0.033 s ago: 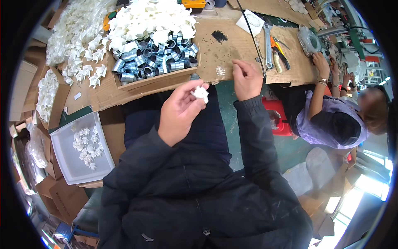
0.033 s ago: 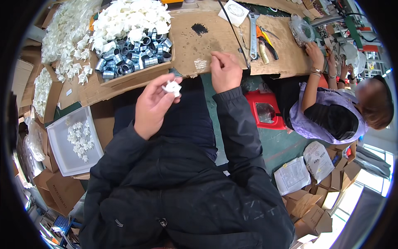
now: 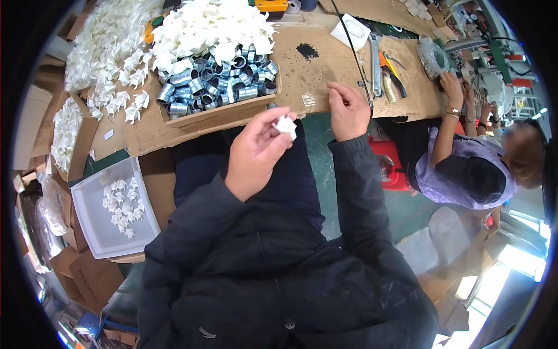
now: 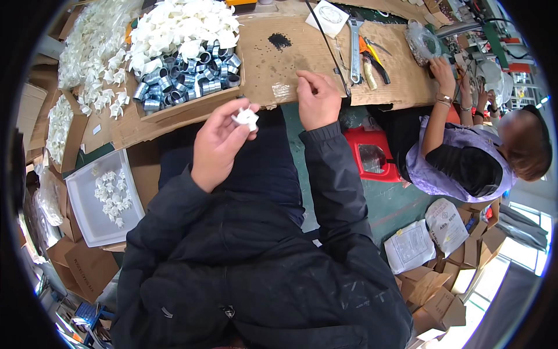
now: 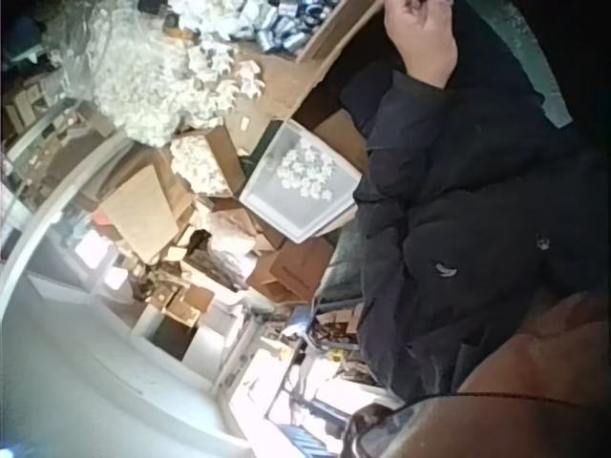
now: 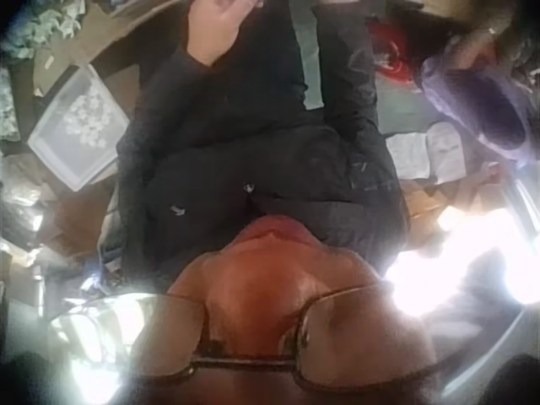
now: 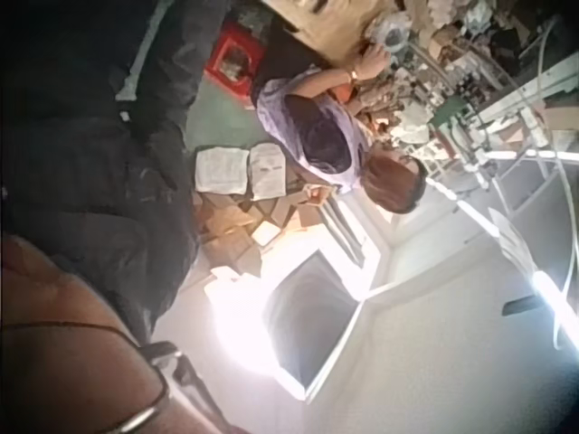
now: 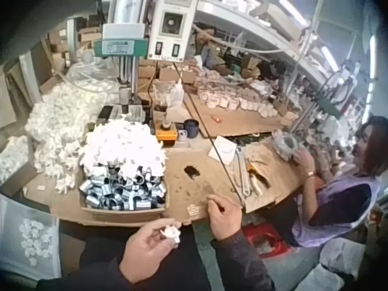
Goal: Assembling or inspecting small white plastic components at a factory workbench.
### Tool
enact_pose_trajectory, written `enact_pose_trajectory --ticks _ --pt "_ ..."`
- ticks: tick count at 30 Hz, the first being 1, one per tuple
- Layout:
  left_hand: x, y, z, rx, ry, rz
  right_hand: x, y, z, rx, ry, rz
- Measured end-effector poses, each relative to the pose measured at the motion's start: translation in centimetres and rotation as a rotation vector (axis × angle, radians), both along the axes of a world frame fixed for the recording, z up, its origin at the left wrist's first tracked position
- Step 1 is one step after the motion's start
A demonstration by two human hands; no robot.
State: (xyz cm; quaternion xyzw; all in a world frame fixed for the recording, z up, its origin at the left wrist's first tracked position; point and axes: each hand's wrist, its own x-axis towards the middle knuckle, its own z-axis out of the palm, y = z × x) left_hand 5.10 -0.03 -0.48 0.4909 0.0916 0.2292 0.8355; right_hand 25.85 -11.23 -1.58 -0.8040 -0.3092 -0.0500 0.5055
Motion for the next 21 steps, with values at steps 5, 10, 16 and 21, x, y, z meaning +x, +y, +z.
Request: enact_pose_trajectory --ticks 5,10,16,21 --pt "3.9 -0.2 -0.4 -0.051 -0.016 0.023 0.1 -0.8 2.2 0.558 1.062 0.198" --pt "4.1 -0.6 -0.2 -0.055 -0.006 0.046 -1.9 -1.7 4.1 0.650 1.283 0.320" --pt "1.5 -1.2 -0.7 0.013 0.032 -0.001 0.4 -2.6 3.9 0.409 0.807 0.137" --pt "-0.9 -2.4 -0.3 -0.066 0.085 -0.087 7.5 -0.2 7.1 0.138 0.153 0.030"
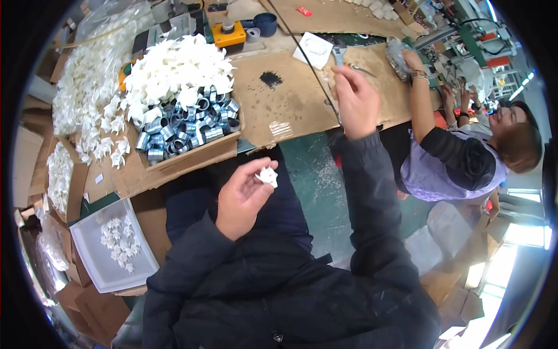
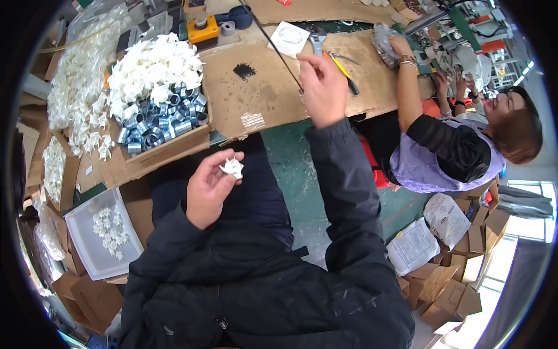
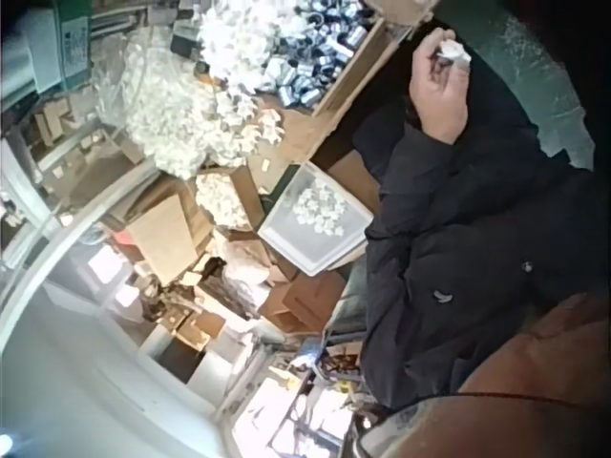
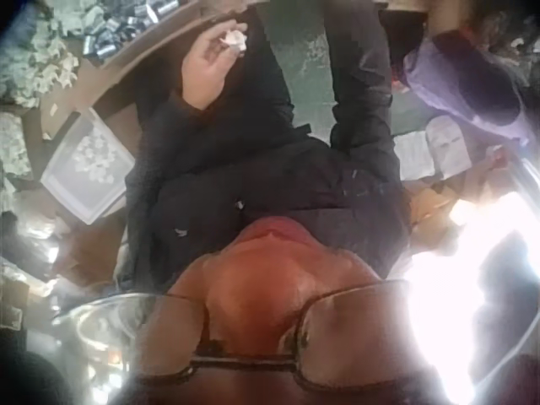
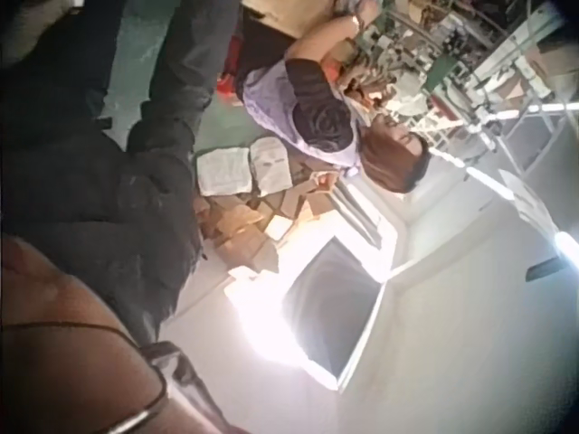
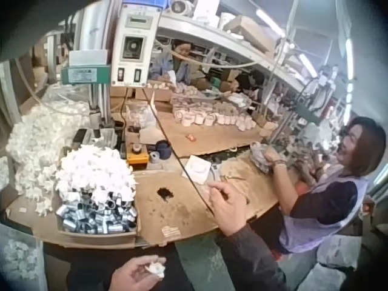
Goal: Assembling or inspecting small white plastic components at a factory workbench.
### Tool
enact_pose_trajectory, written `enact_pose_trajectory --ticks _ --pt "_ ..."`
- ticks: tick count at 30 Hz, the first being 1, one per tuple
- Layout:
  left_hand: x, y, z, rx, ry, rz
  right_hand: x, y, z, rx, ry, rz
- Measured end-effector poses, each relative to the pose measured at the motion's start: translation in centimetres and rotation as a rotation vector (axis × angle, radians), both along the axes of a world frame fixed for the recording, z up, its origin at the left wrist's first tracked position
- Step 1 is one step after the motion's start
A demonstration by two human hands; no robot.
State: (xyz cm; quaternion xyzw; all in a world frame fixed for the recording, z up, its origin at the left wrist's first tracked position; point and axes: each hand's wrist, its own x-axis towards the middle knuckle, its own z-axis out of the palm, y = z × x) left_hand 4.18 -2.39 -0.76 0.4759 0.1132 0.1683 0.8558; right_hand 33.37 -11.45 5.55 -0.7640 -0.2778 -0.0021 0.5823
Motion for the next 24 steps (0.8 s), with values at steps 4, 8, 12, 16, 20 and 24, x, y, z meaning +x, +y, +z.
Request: enact_pose_trajectory --ticks 4,8,12,16,20,24 --pt "-0.3 -0.8 0.6 0.050 -0.042 -0.076 7.3 2.4 -1.2 -0.288 -0.380 -0.049" --pt "-0.8 -0.8 0.2 0.030 -0.029 -0.086 10.4 3.7 -2.5 -0.437 -0.638 -0.037" --pt "-1.0 -0.7 -0.2 0.032 -0.027 -0.076 10.3 4.2 -2.6 -0.582 -0.626 -0.042" --pt "-1.0 -0.9 -0.4 0.019 -0.030 -0.085 10.1 4.3 -2.2 -0.689 -0.655 -0.045" --pt "-1.1 -0.9 -0.3 0.028 -0.039 -0.093 9.6 3.8 -2.0 -0.548 -0.686 -0.042" --pt "-1.3 -0.6 -0.3 0.027 -0.049 -0.075 6.0 1.2 0.2 -0.330 -0.478 -0.015"
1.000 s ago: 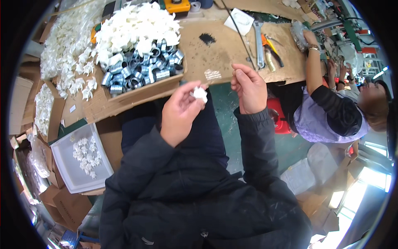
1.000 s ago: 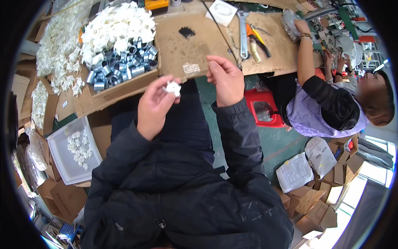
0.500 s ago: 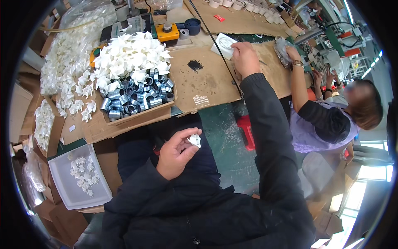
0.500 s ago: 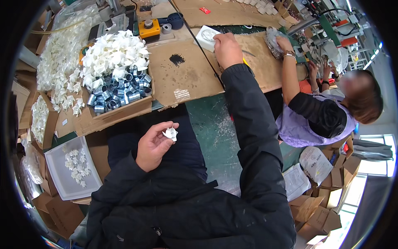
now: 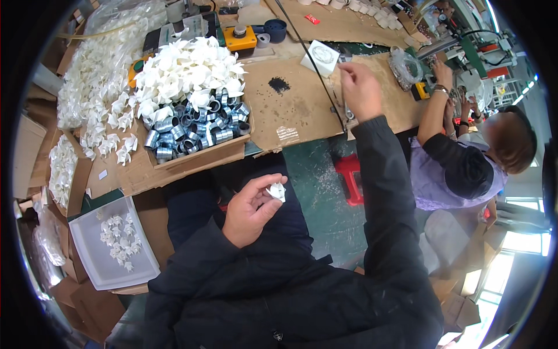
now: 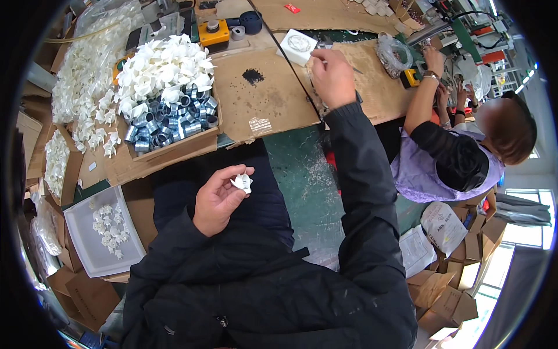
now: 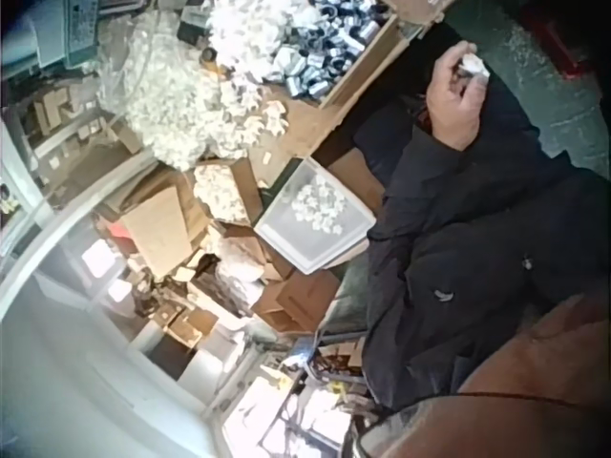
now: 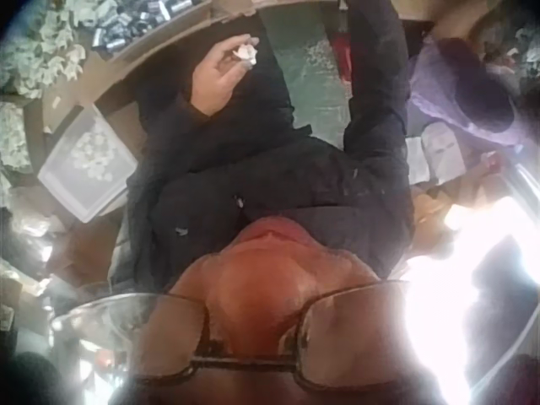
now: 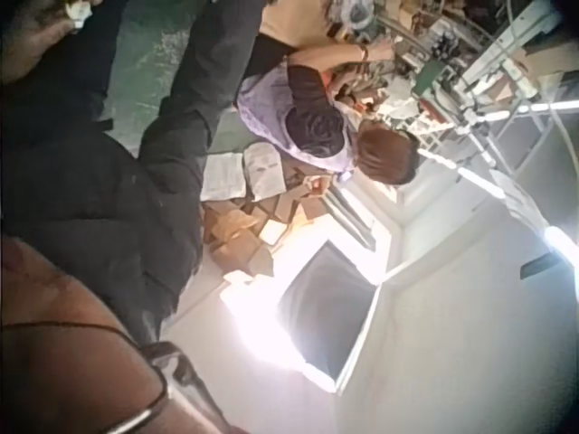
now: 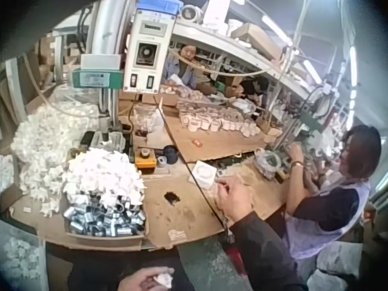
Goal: Assembling or inspecting small white plastic components at a factory workbench.
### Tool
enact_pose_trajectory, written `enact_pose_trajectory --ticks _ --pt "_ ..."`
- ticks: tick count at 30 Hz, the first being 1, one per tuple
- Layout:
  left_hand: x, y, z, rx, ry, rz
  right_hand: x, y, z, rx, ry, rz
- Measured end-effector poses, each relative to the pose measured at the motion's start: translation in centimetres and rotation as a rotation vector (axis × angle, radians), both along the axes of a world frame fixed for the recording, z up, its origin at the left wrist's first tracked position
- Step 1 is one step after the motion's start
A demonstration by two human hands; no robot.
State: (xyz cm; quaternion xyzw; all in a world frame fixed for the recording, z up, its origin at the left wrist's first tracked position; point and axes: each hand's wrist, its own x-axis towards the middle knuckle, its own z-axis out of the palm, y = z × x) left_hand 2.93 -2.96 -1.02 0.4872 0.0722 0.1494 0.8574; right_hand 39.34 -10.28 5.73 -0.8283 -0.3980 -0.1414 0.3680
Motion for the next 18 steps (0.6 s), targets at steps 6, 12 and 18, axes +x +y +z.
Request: enact_pose_trajectory --ticks 6,12,18 --pt "0.0 0.5 -0.2 -0.011 0.003 0.031 -9.6 -9.1 -1.3 0.212 0.772 0.024" --pt "0.6 0.4 -0.3 -0.008 0.002 0.018 -14.0 -12.6 -7.8 -0.227 0.106 0.042" --pt "0.8 -0.2 0.2 -0.019 0.032 0.006 -13.3 -5.6 -5.4 -0.003 0.064 0.122"
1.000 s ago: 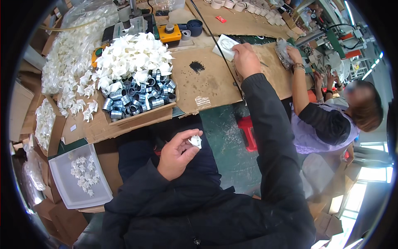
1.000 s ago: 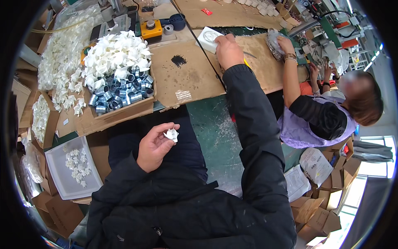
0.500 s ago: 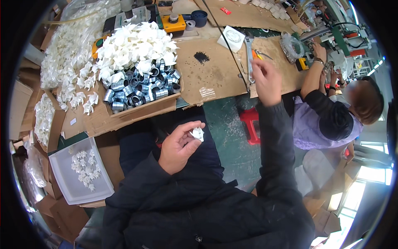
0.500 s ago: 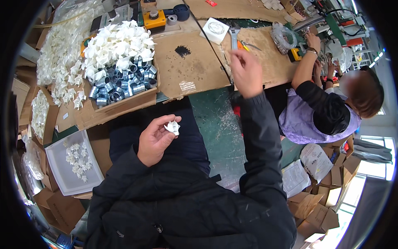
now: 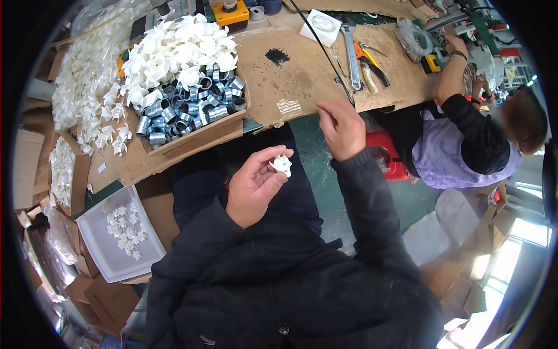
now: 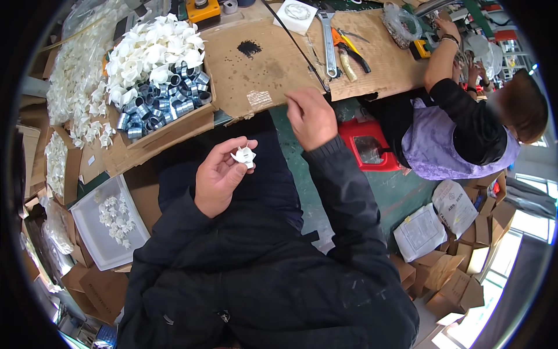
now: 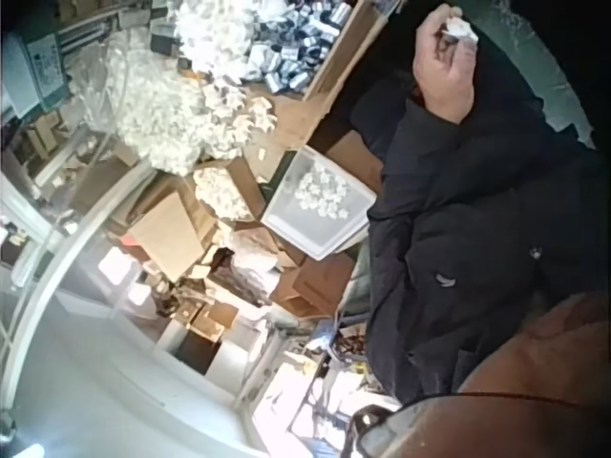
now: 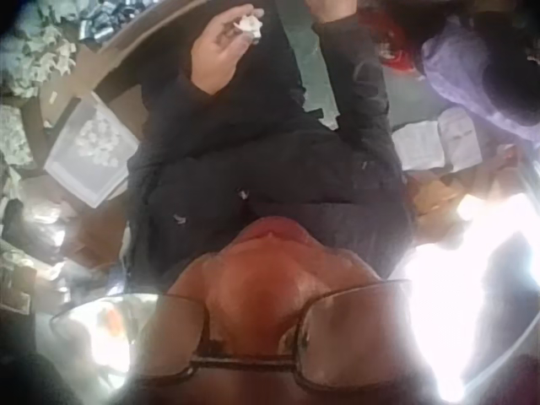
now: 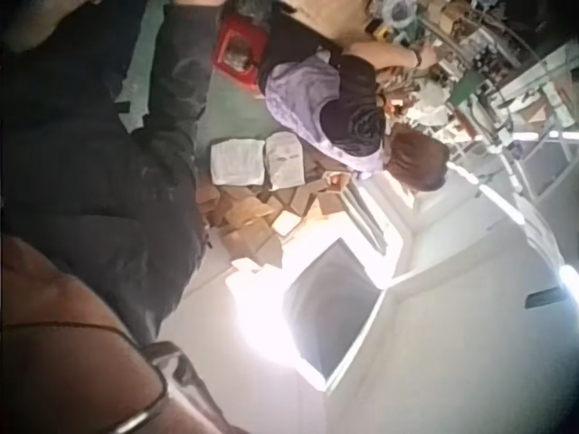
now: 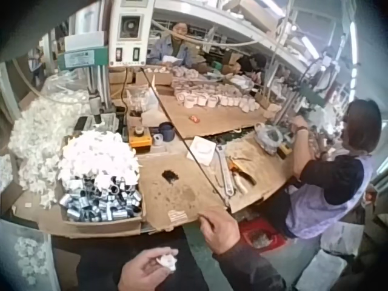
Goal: Assembling or inspecting small white plastic components at a factory workbench.
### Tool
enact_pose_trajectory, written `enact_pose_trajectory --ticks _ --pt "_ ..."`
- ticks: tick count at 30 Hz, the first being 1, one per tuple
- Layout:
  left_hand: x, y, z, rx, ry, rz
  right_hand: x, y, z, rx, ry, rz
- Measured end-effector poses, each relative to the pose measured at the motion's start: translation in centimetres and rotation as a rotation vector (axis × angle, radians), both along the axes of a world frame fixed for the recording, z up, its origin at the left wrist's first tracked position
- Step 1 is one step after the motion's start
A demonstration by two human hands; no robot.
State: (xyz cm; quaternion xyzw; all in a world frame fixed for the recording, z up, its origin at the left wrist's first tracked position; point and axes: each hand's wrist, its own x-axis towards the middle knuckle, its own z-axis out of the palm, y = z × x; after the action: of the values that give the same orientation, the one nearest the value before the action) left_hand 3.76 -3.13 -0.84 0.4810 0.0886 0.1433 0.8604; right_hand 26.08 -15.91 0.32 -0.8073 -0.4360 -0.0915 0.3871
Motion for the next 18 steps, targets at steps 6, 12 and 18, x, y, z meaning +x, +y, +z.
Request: enact_pose_trajectory --ticks 6,12,18 --pt "-0.4 0.4 -0.2 0.025 0.005 0.033 1.0 3.2 -1.4 0.001 -0.026 0.001" --pt "-0.9 0.7 0.0 0.035 0.002 0.060 0.5 3.7 -1.9 -0.070 -0.109 -0.036" --pt "-0.9 0.6 -0.1 0.025 -0.014 0.069 0.1 3.5 -1.6 -0.082 -0.197 -0.042"
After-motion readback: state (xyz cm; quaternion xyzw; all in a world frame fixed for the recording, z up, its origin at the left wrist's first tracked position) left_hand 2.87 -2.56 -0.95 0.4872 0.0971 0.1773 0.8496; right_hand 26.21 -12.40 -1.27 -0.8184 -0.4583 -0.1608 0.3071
